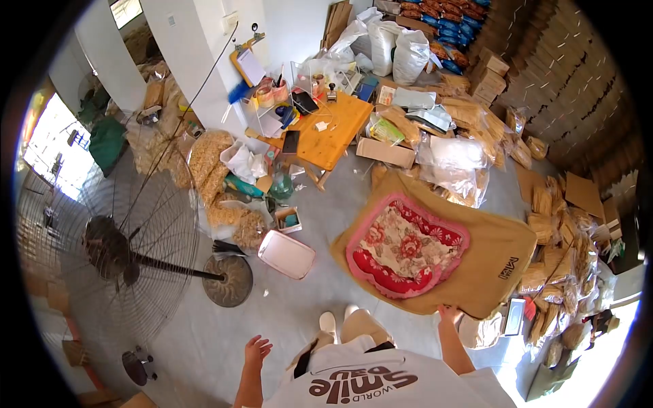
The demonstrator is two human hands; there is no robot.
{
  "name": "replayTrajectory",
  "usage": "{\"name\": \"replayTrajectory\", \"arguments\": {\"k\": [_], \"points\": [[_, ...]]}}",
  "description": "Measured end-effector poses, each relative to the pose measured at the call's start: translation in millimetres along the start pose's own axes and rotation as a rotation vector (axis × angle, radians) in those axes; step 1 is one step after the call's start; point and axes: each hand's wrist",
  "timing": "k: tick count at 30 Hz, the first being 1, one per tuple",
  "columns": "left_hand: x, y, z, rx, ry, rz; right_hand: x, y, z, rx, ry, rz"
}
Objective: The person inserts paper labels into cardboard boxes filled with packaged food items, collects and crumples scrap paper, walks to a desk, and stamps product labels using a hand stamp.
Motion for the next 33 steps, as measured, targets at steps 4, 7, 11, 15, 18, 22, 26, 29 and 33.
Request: {"name": "replayTrajectory", "arguments": {"k": [4,7,11,15,18,22,26,29,33], "points": [[-27.9,25.8,20.8,-0.098,-0.050,-0.015,-45.5,-1.4,-32.9,-0.013,-0.036,0.096],[-53.5,30.4,11.1,-0.082,-0.116,0.035,-78.0,-1.4,-73.5,0.023,0.004,0.034],[-63.0,71.4,36.6,-0.131,-0.229,0.091,-118.9,-2.8,-106.5,0.039,0.191,-0.062],[-77.2,113.8,71.4,-0.031,-0.103,-0.011,-118.7,15.3,-95.3,0.027,0.189,0.267],[-90.1,142.3,91.9,-0.038,-0.096,-0.043,-108.0,52.1,-66.7,0.145,0.210,0.377],[-125.7,158.4,112.9,-0.139,-0.164,-0.068,-86.7,104.0,-21.3,0.489,0.376,0.253],[-177.2,157.2,132.0,-0.232,-0.237,-0.067,-42.2,170.8,-2.7,0.715,0.402,-0.139],[-244.3,164.9,165.4,-0.261,-0.314,-0.084,-23.4,231.3,-4.8,0.836,0.334,-0.394],[-310.7,202.4,240.5,-0.173,-0.194,-0.185,-17.5,305.9,-10.4,0.980,0.261,-0.439]]}}
Point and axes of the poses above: each hand's wrist, its own x-axis away from the middle knuckle, its own y-axis out of the palm, z = x × y, and after that the axes turned 9 degrees about y, right-handed
